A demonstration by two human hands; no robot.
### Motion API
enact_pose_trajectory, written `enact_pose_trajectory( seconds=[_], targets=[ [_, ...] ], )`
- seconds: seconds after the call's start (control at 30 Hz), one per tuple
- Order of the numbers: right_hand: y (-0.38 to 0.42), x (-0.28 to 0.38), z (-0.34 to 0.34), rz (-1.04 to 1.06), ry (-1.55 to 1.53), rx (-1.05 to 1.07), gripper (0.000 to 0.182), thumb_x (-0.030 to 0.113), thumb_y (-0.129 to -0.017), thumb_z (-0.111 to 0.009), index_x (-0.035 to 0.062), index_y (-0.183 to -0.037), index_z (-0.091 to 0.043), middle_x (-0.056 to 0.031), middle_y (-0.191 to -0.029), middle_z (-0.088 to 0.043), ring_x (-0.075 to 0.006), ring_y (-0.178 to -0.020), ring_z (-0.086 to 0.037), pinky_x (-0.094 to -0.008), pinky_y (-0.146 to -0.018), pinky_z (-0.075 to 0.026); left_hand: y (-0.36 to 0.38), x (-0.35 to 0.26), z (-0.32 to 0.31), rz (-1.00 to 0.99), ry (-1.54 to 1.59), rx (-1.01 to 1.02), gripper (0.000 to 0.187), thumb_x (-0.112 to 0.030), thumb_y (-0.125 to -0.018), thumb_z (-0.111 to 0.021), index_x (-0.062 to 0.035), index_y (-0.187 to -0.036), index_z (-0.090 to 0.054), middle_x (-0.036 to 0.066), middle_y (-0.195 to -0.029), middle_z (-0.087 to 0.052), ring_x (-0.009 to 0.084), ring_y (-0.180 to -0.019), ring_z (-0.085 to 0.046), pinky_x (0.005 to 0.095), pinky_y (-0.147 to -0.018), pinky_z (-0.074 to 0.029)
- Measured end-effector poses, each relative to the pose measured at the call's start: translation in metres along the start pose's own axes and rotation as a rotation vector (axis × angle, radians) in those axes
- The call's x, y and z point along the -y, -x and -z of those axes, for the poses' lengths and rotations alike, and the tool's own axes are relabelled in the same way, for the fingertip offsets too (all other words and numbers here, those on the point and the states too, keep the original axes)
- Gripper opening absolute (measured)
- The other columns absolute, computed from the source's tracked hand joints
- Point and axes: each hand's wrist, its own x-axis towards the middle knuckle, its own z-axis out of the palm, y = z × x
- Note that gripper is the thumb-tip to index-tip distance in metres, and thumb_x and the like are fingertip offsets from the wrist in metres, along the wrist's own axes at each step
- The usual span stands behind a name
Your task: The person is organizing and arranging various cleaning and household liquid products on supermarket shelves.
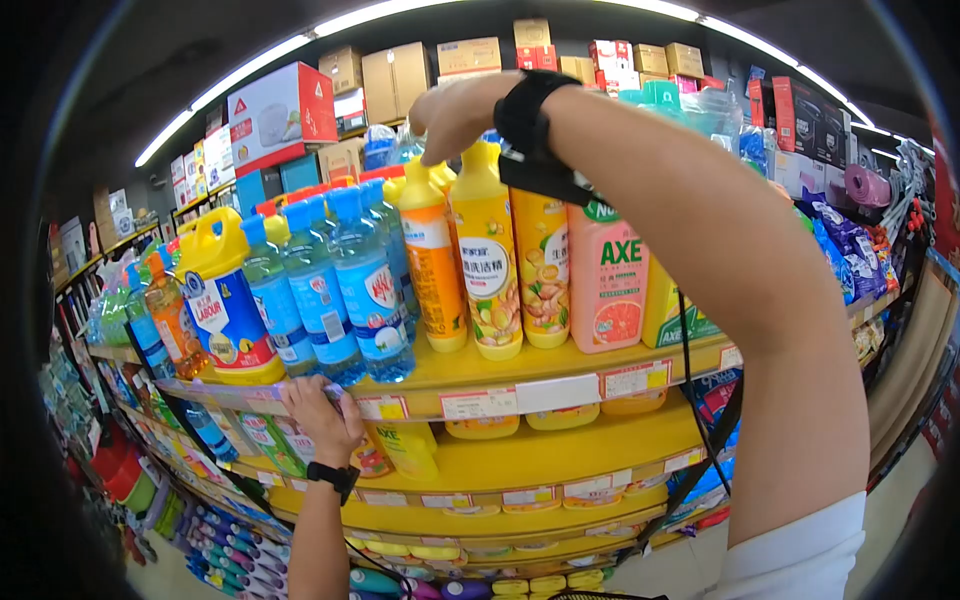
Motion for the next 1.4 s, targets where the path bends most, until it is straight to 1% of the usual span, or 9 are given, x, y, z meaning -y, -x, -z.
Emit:
enact_pose_trajectory(
  seconds=[0.23,0.4,0.53,0.6,0.67,0.8,0.97,1.1,1.4],
  targets=[
    [0.023,-0.018,-0.016,-0.111,0.054,-0.03,0.056,0.047,-0.091,-0.057,-0.0045,-0.113,-0.064,-0.0212,-0.113,-0.063,-0.0324,-0.104,-0.063,-0.0379,-0.087,-0.05,0.001,-0.001,0.0,0.017,0.015,0.024,0.03,-0.029,-0.084,-0.05,-0.0019,-0.098,-0.048,0.016,-0.088,-0.044,0.034,-0.086,-0.042,0.0462,-0.083,-0.031],
    [0.035,-0.025,-0.019,-0.126,0.028,-0.038,0.061,0.05,-0.092,-0.055,-0.0042,-0.118,-0.061,-0.0224,-0.115,-0.063,-0.0333,-0.108,-0.061,-0.0379,-0.091,-0.049,0.003,0.001,-0.002,0.0,0.004,0.016,0.031,-0.03,-0.085,-0.049,-0.0024,-0.099,-0.048,0.016,-0.088,-0.044,0.0338,-0.086,-0.041,0.0462,-0.083,-0.031],
    [0.06,-0.031,-0.031,-0.013,-0.014,-0.345,0.06,0.042,-0.092,-0.059,-0.0017,-0.132,-0.049,-0.0241,-0.124,-0.058,-0.0365,-0.117,-0.056,-0.041,-0.1,-0.044,0.003,0.001,-0.004,-0.001,-0.013,0.01,0.032,-0.031,-0.085,-0.049,-0.0027,-0.099,-0.047,0.016,-0.088,-0.044,0.0342,-0.085,-0.042,0.0471,-0.083,-0.031],
    [0.075,-0.029,-0.063,0.078,0.084,-0.827,0.051,0.036,-0.09,-0.061,-0.0044,-0.12,-0.054,-0.0223,-0.114,-0.06,-0.0379,-0.107,-0.059,-0.0428,-0.092,-0.048,0.005,0.002,-0.004,0.014,-0.011,0.022,0.033,-0.03,-0.082,-0.052,-0.0042,-0.101,-0.048,0.015,-0.09,-0.046,0.0343,-0.089,-0.044,0.0486,-0.087,-0.031],
    [0.103,-0.004,-0.084,0.049,0.069,-1.007,0.039,0.024,-0.087,-0.065,-0.0027,-0.114,-0.054,-0.0211,-0.105,-0.06,-0.0387,-0.096,-0.059,-0.0446,-0.084,-0.048,0.008,0.005,-0.002,0.023,-0.011,0.04,0.034,-0.029,-0.079,-0.055,-0.0052,-0.103,-0.048,0.015,-0.092,-0.047,0.0344,-0.092,-0.046,0.0496,-0.091,-0.031],
    [0.147,0.055,-0.143,-0.176,-0.302,-0.723,0.034,0.027,-0.088,-0.067,-0.0023,-0.093,-0.049,-0.0227,-0.081,-0.056,-0.0385,-0.076,-0.059,-0.045,-0.062,-0.048,0.009,0.003,-0.004,0.046,0.009,0.03,0.036,-0.029,-0.078,-0.057,-0.0059,-0.104,-0.049,0.015,-0.093,-0.049,0.0342,-0.094,-0.046,0.0505,-0.094,-0.03],
    [0.144,0.099,-0.192,-0.375,-0.245,-0.549,0.043,0.037,-0.09,-0.065,-0.0024,-0.087,-0.048,-0.0215,-0.067,-0.06,-0.0392,-0.059,-0.063,-0.0456,-0.047,-0.048,0.004,0.006,-0.002,-0.009,0.042,-0.017,0.035,-0.029,-0.078,-0.058,-0.0056,-0.103,-0.05,0.014,-0.093,-0.05,0.034,-0.094,-0.047,0.0506,-0.093,-0.031],
    [0.129,0.113,-0.202,-0.514,-0.179,-0.516,0.042,0.038,-0.089,-0.066,-0.0011,-0.086,-0.05,-0.0176,-0.059,-0.06,-0.0364,-0.055,-0.063,-0.0449,-0.049,-0.05,0.003,0.004,0.0,-0.02,0.061,-0.032,0.033,-0.027,-0.079,-0.058,-0.0049,-0.102,-0.051,0.015,-0.093,-0.052,0.0347,-0.094,-0.047,0.0501,-0.091,-0.032],
    [0.126,0.109,-0.216,-0.542,-0.332,-0.583,0.037,0.032,-0.09,-0.065,-0.0019,-0.085,-0.053,-0.0198,-0.066,-0.062,-0.0404,-0.061,-0.063,-0.0484,-0.054,-0.049,0.003,0.005,-0.002,-0.011,0.072,-0.048,0.035,-0.028,-0.077,-0.063,-0.0058,-0.102,-0.052,0.012,-0.091,-0.053,0.0337,-0.093,-0.048,0.0503,-0.094,-0.033]
  ],
)
